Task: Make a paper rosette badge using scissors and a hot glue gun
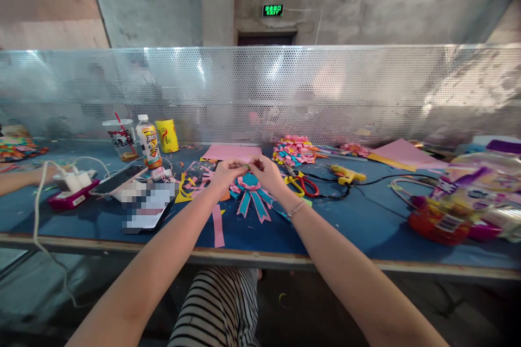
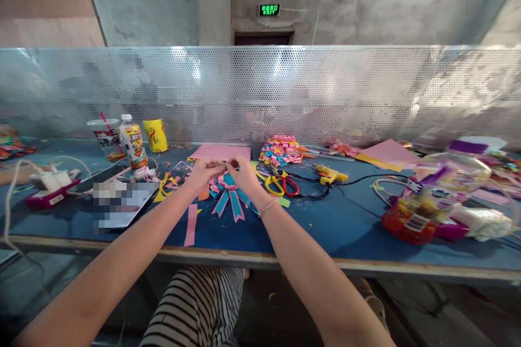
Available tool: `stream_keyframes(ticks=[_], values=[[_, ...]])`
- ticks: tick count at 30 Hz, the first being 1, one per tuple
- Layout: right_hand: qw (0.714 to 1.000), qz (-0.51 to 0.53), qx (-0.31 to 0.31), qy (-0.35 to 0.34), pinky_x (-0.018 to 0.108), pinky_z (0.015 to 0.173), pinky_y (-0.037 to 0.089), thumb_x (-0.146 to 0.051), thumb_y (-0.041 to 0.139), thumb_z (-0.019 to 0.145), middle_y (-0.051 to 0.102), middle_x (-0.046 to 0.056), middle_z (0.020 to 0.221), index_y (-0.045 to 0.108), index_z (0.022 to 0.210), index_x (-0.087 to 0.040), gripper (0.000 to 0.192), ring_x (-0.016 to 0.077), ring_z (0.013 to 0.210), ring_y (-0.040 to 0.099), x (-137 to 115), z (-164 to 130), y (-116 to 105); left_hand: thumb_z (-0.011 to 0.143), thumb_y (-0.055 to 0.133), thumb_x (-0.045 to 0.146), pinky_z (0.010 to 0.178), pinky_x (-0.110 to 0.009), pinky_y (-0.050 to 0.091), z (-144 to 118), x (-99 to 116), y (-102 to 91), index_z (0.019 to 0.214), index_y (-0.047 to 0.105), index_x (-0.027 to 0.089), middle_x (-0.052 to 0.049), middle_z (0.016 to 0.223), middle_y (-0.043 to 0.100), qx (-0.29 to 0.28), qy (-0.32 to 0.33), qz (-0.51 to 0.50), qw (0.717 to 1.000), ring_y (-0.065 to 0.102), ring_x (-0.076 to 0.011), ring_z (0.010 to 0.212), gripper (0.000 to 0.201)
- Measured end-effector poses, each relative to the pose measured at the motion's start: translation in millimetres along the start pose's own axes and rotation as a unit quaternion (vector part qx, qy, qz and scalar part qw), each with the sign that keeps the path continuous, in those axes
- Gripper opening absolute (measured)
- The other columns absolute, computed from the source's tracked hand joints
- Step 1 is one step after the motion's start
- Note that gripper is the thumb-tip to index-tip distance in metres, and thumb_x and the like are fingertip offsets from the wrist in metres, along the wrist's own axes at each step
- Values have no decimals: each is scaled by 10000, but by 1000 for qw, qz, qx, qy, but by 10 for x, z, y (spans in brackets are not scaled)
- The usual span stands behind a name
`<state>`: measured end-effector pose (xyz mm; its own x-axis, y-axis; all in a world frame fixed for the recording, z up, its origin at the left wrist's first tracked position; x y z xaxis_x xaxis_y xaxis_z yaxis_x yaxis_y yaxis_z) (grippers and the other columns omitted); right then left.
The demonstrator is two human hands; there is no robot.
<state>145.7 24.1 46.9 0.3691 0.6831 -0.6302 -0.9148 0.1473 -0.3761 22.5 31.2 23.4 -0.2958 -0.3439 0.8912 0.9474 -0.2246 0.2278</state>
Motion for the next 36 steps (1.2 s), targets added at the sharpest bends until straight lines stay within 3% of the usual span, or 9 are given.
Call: stream_keyframes(ticks=[14, 23, 29, 36], values=[[1000, 15, -9, -23, 278, 673, 451, -209, 513, 708, 577, 18, 730, 545, 745, -185, 55, 139, 702, 559, -47, -22, 26, 520, 692, 168, 626, -265, 463, -26, 67, -32, 686, 579, 136, -1, 594, 608, 45, 17, 44, 998, 580, -119, 577, 203], [999, 30, -13, 6, 269, 664, 459, -161, 512, 690, 603, 27, 728, 598, 786, -169, 130, 134, 685, 566, 6, -13, 44, 523, 653, 151, 576, -238, 430, -20, 53, -34, 639, 575, 136, 7, 561, 583, 47, 22, 67, 996, 550, -105, 541, 141], [992, -80, -33, -92, 264, 656, 453, -127, 523, 718, 629, 41, 751, 651, 755, -196, 150, 147, 723, 570, -235, -54, -2, 513, 648, 146, 526, -227, 403, -12, -15, -48, 580, 568, 135, 3, 525, 580, 44, -18, 20, 999, 520, -94, 492, 104], [978, -86, -58, -181, 294, 735, 471, -117, 518, 762, 651, 56, 813, 677, 817, -202, 189, 160, 791, 592, -246, -67, -7, 525, 643, 119, 542, -196, 445, -34, -102, -44, 561, 590, 116, -10, 524, 595, 31, -116, -74, 990, 552, -86, 509, 64]])
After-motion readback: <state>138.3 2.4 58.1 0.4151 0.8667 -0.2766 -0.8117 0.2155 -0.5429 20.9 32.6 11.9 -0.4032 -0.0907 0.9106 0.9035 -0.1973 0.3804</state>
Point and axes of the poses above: each hand's wrist, its own z-axis towards the middle knuckle, its own y-axis out of the palm, x = y × z, the point moved 6 cm from there along z, towards the middle knuckle
